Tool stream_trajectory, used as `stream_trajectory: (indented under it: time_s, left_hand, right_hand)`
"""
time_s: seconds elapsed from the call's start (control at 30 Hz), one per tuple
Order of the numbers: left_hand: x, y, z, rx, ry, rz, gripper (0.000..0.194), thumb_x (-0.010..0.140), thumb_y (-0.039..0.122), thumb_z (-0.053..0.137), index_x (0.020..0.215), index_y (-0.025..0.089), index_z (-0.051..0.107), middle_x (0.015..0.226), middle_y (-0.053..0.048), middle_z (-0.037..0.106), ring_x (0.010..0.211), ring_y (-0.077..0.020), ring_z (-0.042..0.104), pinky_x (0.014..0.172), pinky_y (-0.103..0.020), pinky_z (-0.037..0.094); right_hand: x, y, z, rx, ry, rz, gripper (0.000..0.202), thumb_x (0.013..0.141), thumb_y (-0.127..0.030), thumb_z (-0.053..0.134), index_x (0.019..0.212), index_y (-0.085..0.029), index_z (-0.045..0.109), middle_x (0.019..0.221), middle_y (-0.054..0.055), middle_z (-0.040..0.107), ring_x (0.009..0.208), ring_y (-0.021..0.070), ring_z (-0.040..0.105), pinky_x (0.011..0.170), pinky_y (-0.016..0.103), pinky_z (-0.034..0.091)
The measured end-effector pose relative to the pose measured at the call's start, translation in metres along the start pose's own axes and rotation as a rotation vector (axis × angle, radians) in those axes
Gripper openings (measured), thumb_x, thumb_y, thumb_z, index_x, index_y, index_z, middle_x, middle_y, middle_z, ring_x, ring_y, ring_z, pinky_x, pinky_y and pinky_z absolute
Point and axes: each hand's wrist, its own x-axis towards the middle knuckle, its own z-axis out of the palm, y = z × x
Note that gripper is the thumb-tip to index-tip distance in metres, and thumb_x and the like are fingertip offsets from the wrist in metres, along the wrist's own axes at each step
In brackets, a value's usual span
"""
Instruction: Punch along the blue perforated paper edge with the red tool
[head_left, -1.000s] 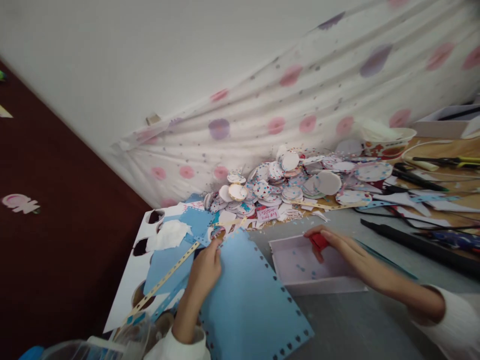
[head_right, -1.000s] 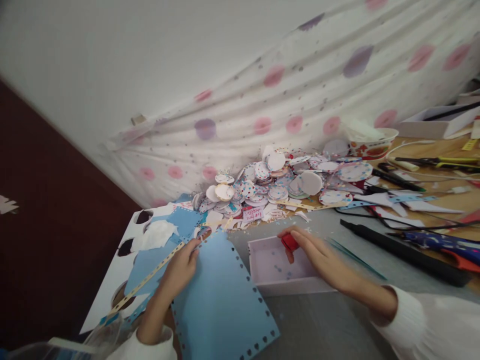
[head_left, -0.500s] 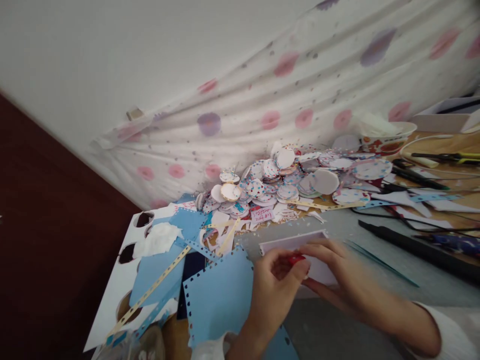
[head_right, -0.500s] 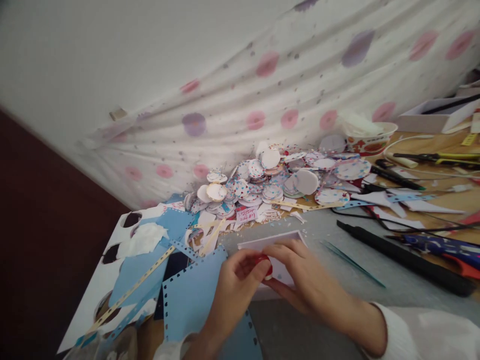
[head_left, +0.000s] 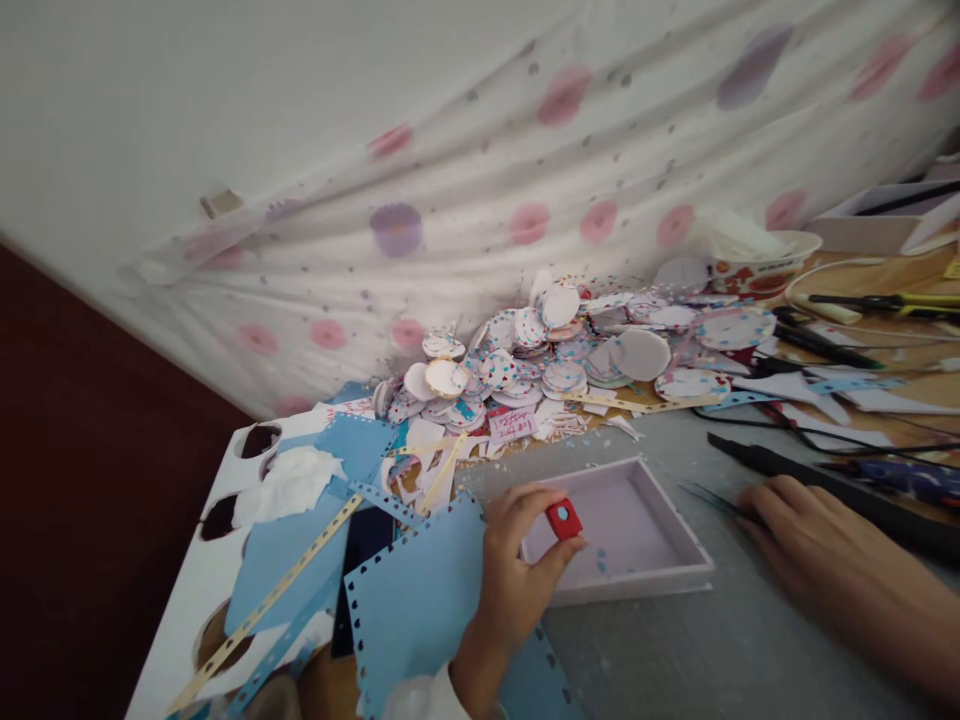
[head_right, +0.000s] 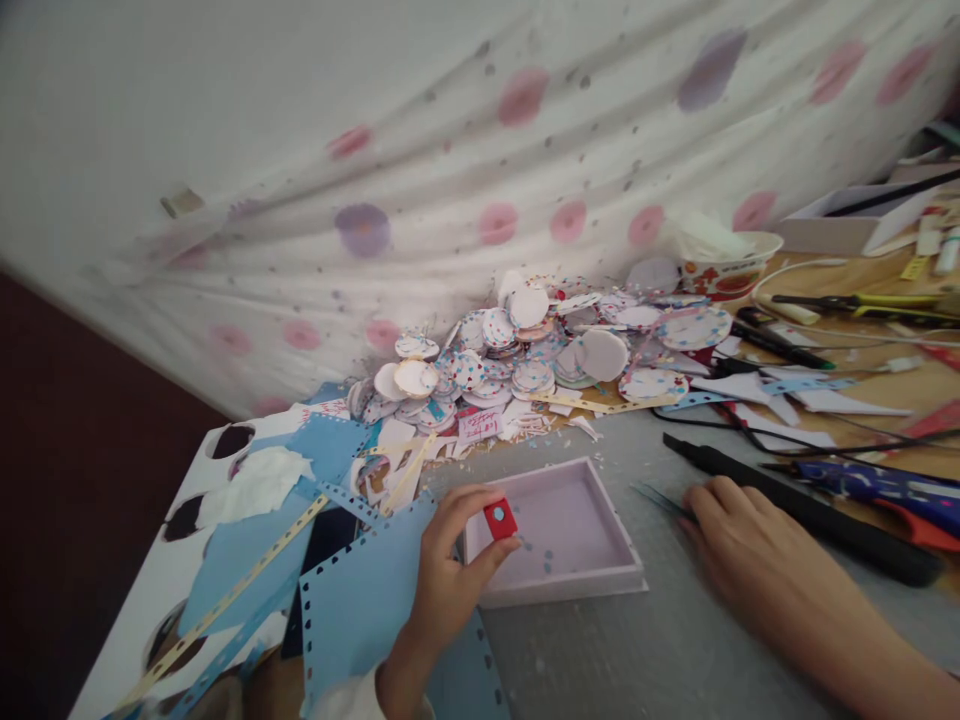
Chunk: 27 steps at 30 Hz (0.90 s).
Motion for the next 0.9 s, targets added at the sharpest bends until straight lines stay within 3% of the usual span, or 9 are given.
stream_trajectory:
  time_s: [0.17,0.23,0.3,0.4,0.47,0.53,0.6,0.7,0.9]
  left_hand:
    - [-0.006,-0.007,0.008,0.021,-0.003,-0.084,0.028,0.083,0.035,0.081,0.108,0.024,0.073,0.106,-0.007,0.074,0.103,-0.0255,0.068,0.093,-0.042,0.052]
    - [-0.008,-0.008,0.01,0.029,0.026,-0.122,0.028,0.082,0.034,0.082,0.107,0.024,0.073,0.106,-0.008,0.073,0.102,-0.0263,0.067,0.093,-0.043,0.052]
    - [-0.01,-0.01,0.01,0.038,0.049,-0.139,0.029,0.08,0.031,0.083,0.105,0.024,0.073,0.106,-0.008,0.073,0.102,-0.0268,0.067,0.092,-0.044,0.052]
    - [-0.012,-0.011,0.01,0.049,0.047,-0.149,0.033,0.075,0.023,0.086,0.106,0.024,0.073,0.105,-0.006,0.072,0.101,-0.0268,0.065,0.094,-0.044,0.05]
    - [-0.013,-0.01,0.011,0.047,0.038,-0.164,0.037,0.073,0.017,0.087,0.106,0.024,0.073,0.105,-0.005,0.072,0.102,-0.0264,0.065,0.095,-0.043,0.048]
    - [-0.013,-0.009,0.011,0.034,0.025,-0.184,0.039,0.072,0.015,0.087,0.107,0.024,0.073,0.105,-0.005,0.072,0.102,-0.0259,0.065,0.095,-0.042,0.048]
    - [-0.013,-0.008,0.012,0.019,0.02,-0.196,0.038,0.072,0.014,0.087,0.106,0.024,0.073,0.105,-0.005,0.071,0.102,-0.0255,0.065,0.094,-0.041,0.048]
    - [-0.013,-0.008,0.012,0.009,0.029,-0.192,0.036,0.073,0.015,0.087,0.105,0.023,0.073,0.104,-0.005,0.071,0.101,-0.0254,0.065,0.092,-0.04,0.049]
    - [-0.014,-0.009,0.013,-0.004,0.046,-0.171,0.033,0.078,0.025,0.086,0.108,0.024,0.074,0.105,-0.006,0.072,0.101,-0.0248,0.065,0.091,-0.04,0.051]
  right_hand:
    - [0.031,-0.016,-0.019,0.341,-0.058,-0.004,0.015,0.099,-0.034,0.035,0.1,-0.031,0.05,0.072,0.003,0.071,0.061,0.0207,0.071,0.055,0.028,0.058]
    - [0.055,-0.033,-0.035,0.773,-0.066,0.07,0.015,0.101,-0.041,0.038,0.11,-0.036,0.049,0.061,-0.002,0.063,0.053,0.0193,0.065,0.047,0.028,0.053]
    - [0.077,-0.051,-0.048,1.05,-0.125,0.13,0.016,0.098,-0.046,0.05,0.105,-0.034,0.059,0.057,-0.004,0.059,0.047,0.0158,0.057,0.042,0.026,0.047]
    - [0.093,-0.072,-0.05,1.249,-0.131,0.25,0.028,0.086,-0.051,0.069,0.102,-0.027,0.072,0.071,0.002,0.07,0.054,0.0161,0.062,0.045,0.027,0.05]
    - [0.091,-0.08,-0.043,1.292,-0.088,0.254,0.03,0.085,-0.055,0.069,0.1,-0.029,0.075,0.069,0.002,0.071,0.052,0.0164,0.062,0.044,0.026,0.051]
    - [0.084,-0.085,-0.035,1.278,-0.038,0.245,0.029,0.088,-0.056,0.065,0.084,-0.03,0.076,0.065,0.002,0.072,0.051,0.0166,0.063,0.045,0.026,0.052]
    - [0.076,-0.089,-0.031,1.227,0.001,0.226,0.03,0.089,-0.054,0.066,0.075,-0.03,0.076,0.078,0.004,0.078,0.065,0.0199,0.071,0.057,0.028,0.059]
    - [0.068,-0.094,-0.031,1.141,0.051,0.097,0.015,0.09,-0.043,0.068,0.09,-0.031,0.078,0.09,0.003,0.08,0.082,0.0222,0.076,0.073,0.028,0.062]
    - [0.062,-0.096,-0.029,1.004,0.053,-0.043,0.012,0.091,-0.027,0.064,0.1,-0.033,0.069,0.084,-0.001,0.077,0.073,0.0192,0.074,0.061,0.023,0.061]
